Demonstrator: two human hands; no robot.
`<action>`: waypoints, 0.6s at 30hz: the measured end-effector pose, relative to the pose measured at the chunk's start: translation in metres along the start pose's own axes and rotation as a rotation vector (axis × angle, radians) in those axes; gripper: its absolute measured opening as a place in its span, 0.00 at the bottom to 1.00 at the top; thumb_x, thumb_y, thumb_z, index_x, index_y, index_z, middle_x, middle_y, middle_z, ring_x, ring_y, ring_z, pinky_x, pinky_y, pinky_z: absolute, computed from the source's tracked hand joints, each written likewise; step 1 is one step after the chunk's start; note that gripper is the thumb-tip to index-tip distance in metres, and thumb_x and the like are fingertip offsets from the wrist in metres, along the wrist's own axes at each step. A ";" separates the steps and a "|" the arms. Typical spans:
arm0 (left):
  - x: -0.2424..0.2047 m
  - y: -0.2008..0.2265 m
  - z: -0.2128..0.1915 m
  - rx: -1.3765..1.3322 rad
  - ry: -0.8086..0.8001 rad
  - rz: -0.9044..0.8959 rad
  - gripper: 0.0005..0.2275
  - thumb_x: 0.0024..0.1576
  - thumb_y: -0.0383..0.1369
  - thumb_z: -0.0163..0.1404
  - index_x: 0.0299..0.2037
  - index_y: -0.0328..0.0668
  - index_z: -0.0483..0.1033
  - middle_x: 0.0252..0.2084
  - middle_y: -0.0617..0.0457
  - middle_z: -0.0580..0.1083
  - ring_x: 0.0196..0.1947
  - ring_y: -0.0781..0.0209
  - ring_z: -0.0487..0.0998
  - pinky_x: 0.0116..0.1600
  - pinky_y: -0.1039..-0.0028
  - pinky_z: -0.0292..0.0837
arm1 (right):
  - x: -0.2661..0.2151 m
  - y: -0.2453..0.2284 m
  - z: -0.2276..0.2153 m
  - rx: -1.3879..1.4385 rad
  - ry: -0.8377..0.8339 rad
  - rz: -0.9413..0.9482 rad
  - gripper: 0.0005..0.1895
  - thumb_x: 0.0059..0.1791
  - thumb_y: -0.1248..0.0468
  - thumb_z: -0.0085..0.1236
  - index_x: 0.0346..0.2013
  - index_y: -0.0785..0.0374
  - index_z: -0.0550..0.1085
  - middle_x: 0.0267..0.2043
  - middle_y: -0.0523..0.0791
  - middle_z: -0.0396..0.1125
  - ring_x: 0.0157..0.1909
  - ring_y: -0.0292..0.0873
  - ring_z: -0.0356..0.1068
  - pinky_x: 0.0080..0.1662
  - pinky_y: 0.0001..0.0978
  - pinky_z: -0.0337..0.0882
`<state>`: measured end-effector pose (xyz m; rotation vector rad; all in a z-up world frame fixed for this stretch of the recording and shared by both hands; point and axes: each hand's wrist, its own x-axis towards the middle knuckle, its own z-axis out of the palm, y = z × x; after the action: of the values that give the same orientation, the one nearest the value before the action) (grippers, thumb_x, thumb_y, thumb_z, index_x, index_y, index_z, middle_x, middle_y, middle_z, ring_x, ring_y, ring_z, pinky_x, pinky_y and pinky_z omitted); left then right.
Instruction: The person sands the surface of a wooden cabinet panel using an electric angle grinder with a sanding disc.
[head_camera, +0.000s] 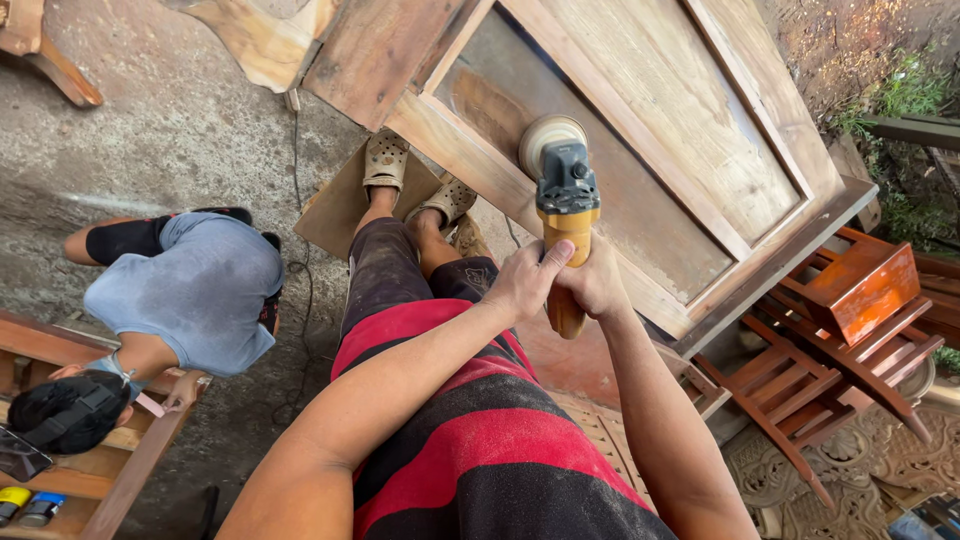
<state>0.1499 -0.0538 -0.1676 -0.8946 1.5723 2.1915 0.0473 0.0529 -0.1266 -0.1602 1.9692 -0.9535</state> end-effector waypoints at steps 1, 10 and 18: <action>0.001 -0.004 0.007 0.005 -0.004 0.001 0.35 0.59 0.63 0.36 0.50 0.34 0.77 0.43 0.35 0.80 0.48 0.40 0.81 0.51 0.59 0.74 | -0.004 0.009 -0.004 0.004 0.005 -0.001 0.23 0.39 0.61 0.65 0.46 0.66 0.72 0.38 0.45 0.72 0.38 0.38 0.71 0.42 0.35 0.74; 0.015 -0.004 0.062 0.240 -0.143 -0.116 0.35 0.58 0.63 0.39 0.50 0.33 0.79 0.44 0.28 0.78 0.50 0.32 0.78 0.54 0.54 0.71 | -0.038 0.070 -0.033 0.405 0.123 0.008 0.20 0.43 0.62 0.63 0.47 0.67 0.72 0.39 0.45 0.71 0.38 0.38 0.72 0.40 0.32 0.74; 0.007 0.019 -0.028 0.186 0.109 -0.066 0.36 0.59 0.64 0.35 0.49 0.32 0.79 0.43 0.30 0.79 0.48 0.34 0.81 0.53 0.55 0.74 | 0.028 0.004 0.015 0.298 -0.123 -0.093 0.23 0.40 0.63 0.62 0.48 0.67 0.72 0.43 0.43 0.70 0.42 0.37 0.70 0.46 0.33 0.73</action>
<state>0.1429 -0.0873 -0.1639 -1.0072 1.7375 1.9431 0.0445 0.0346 -0.1527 -0.1385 1.6976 -1.2554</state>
